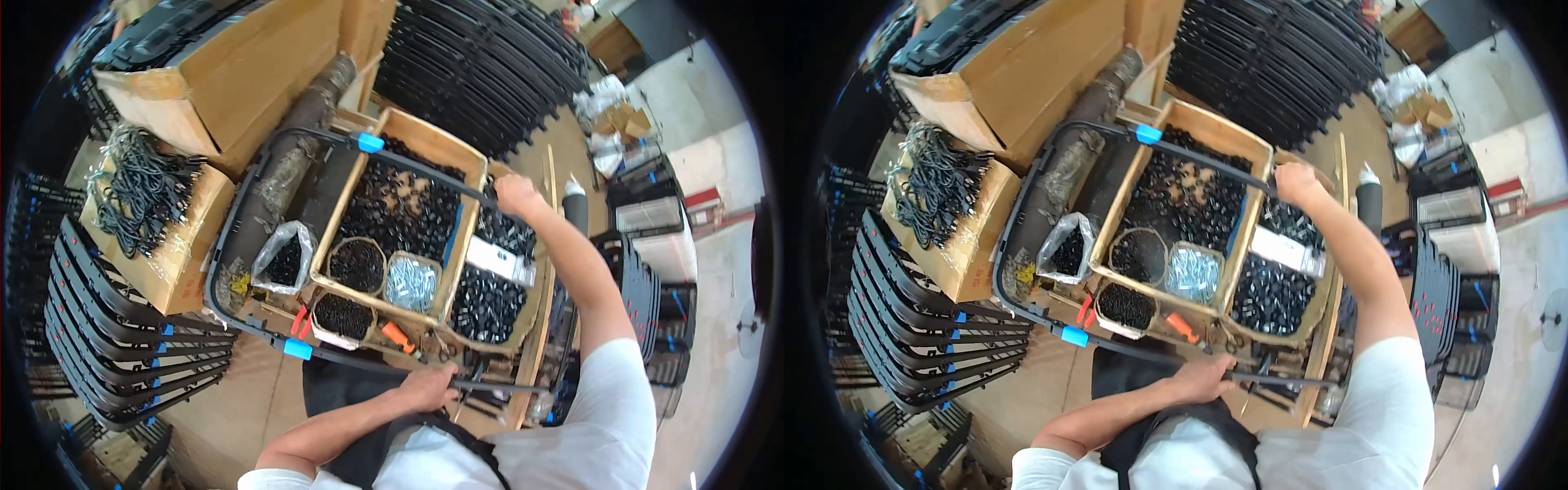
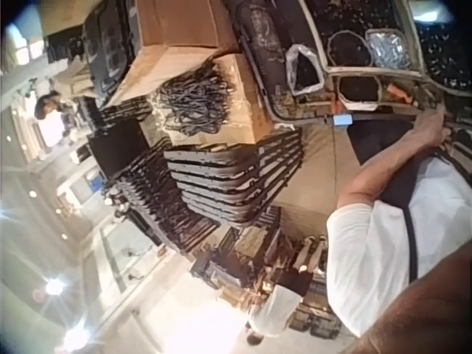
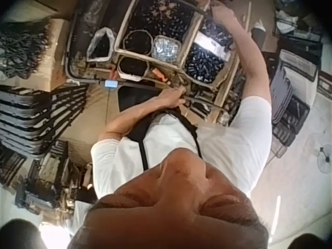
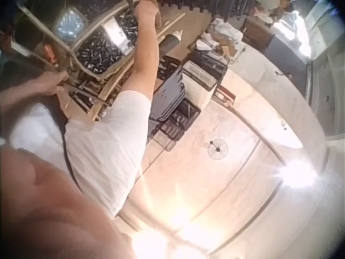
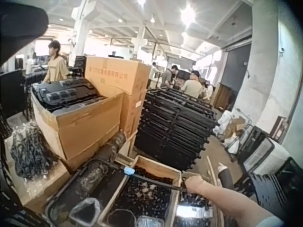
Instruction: Assembling components of fitness equipment by attaching plastic housings and wiring harnesses using a power screwdriver.
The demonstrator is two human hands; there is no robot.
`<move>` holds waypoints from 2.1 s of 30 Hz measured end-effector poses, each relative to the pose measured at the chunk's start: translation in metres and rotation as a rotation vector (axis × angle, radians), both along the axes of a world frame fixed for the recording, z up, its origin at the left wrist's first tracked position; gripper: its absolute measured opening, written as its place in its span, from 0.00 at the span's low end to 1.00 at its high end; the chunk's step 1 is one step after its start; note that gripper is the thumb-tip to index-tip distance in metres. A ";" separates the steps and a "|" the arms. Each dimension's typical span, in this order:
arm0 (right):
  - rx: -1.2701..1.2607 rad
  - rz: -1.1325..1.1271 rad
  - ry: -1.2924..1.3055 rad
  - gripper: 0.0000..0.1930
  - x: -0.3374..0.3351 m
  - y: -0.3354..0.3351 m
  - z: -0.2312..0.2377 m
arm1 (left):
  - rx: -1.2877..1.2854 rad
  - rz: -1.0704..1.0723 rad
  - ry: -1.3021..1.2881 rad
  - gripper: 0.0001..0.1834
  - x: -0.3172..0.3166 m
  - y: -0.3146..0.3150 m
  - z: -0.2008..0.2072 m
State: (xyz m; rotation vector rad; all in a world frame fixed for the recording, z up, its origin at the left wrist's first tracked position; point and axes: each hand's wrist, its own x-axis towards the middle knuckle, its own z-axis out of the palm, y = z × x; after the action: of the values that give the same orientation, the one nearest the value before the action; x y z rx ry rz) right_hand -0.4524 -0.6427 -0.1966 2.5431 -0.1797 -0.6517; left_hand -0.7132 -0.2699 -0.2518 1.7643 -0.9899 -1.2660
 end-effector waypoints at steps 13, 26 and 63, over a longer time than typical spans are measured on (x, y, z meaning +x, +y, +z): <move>0.141 0.133 -0.188 0.11 -0.021 -0.013 -0.022 | 0.038 -0.084 0.124 0.20 -0.016 0.003 -0.011; 0.135 -0.009 -0.049 0.19 -0.011 0.001 -0.025 | 0.158 -0.009 -0.042 0.25 -0.015 -0.004 0.002; 0.251 -0.231 -0.188 0.25 -0.348 0.278 0.020 | 0.884 1.463 -0.374 0.22 0.479 0.532 0.045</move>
State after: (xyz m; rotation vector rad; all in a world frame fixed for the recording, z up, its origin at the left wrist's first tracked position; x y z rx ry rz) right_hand -0.8003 -0.3652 -0.1763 2.8535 -0.4917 -0.5477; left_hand -0.2341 0.2617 -0.2068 2.5177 0.8964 -0.3213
